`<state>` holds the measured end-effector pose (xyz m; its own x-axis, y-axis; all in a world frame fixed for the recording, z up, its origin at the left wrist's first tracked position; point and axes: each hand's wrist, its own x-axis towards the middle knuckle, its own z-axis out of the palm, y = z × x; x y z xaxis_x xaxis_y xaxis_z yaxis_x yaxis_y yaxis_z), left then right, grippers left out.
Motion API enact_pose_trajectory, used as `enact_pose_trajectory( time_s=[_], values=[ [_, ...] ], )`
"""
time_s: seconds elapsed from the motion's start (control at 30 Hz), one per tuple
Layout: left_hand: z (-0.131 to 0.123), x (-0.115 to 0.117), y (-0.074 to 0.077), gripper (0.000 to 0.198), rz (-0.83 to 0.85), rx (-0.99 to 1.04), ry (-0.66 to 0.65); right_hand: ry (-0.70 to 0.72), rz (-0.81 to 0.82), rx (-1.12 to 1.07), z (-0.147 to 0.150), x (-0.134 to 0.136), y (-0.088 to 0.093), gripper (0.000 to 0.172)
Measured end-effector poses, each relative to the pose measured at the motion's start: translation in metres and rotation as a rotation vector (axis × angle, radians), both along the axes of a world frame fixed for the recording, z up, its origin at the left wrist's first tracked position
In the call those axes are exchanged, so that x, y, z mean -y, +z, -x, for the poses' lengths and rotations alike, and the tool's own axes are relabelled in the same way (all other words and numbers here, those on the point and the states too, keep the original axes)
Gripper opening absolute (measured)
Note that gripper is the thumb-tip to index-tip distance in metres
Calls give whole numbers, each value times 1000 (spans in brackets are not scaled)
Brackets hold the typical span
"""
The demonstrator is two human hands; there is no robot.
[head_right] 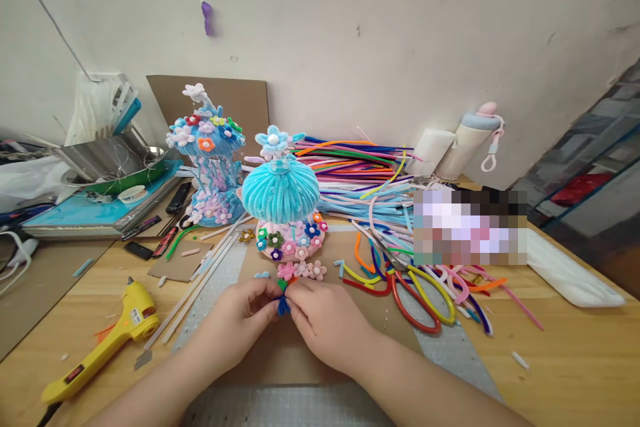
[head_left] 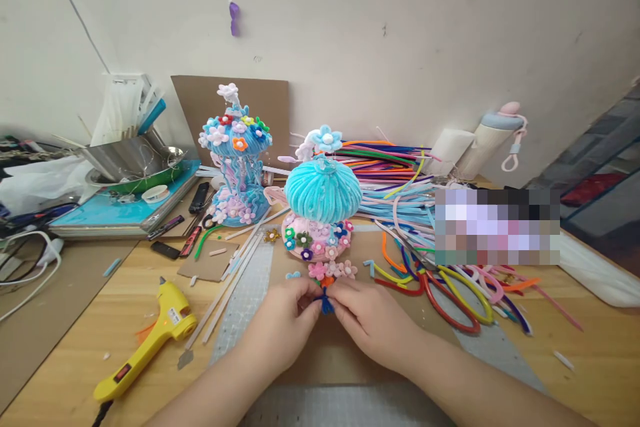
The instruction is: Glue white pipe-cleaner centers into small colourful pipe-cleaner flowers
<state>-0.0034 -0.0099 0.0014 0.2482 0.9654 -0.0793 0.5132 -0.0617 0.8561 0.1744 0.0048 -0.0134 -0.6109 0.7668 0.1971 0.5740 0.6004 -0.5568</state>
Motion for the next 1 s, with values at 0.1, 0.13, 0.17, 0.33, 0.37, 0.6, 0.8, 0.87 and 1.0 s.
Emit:
enact_pose_trajectory(
  time_s=[0.1, 0.13, 0.17, 0.33, 0.37, 0.6, 0.8, 0.87, 1.0],
  values=[
    [0, -2, -2, 14, 22, 28, -1, -4, 28, -16, 0, -1, -2, 14],
    [1, -2, -2, 14, 26, 36, 4, -8, 41, -37, 1, -1, -3, 13],
    [1, -3, -2, 14, 30, 44, 8, -11, 55, -65, 1, -1, -3, 12],
    [2, -3, 2, 16, 45, 62, -13, -16, 132, -217, 2, -1, -4, 13],
    [3, -3, 3, 16, 45, 57, -23, -6, 137, -223, 2, -1, -4, 14],
    [2, 1, 12, 13, 44, 52, -85, 72, 129, -226, -3, -4, -3, 15],
    [3, 1, 18, 15, 16, 22, -163, 145, 303, -283, -4, -8, -2, 18],
    [3, 1, 19, 17, 5, 18, -186, 165, 357, -297, -4, -9, -1, 18],
    [1, 2, 20, 16, -46, 54, -148, 162, 354, -408, -3, -9, -4, 20]
  ],
)
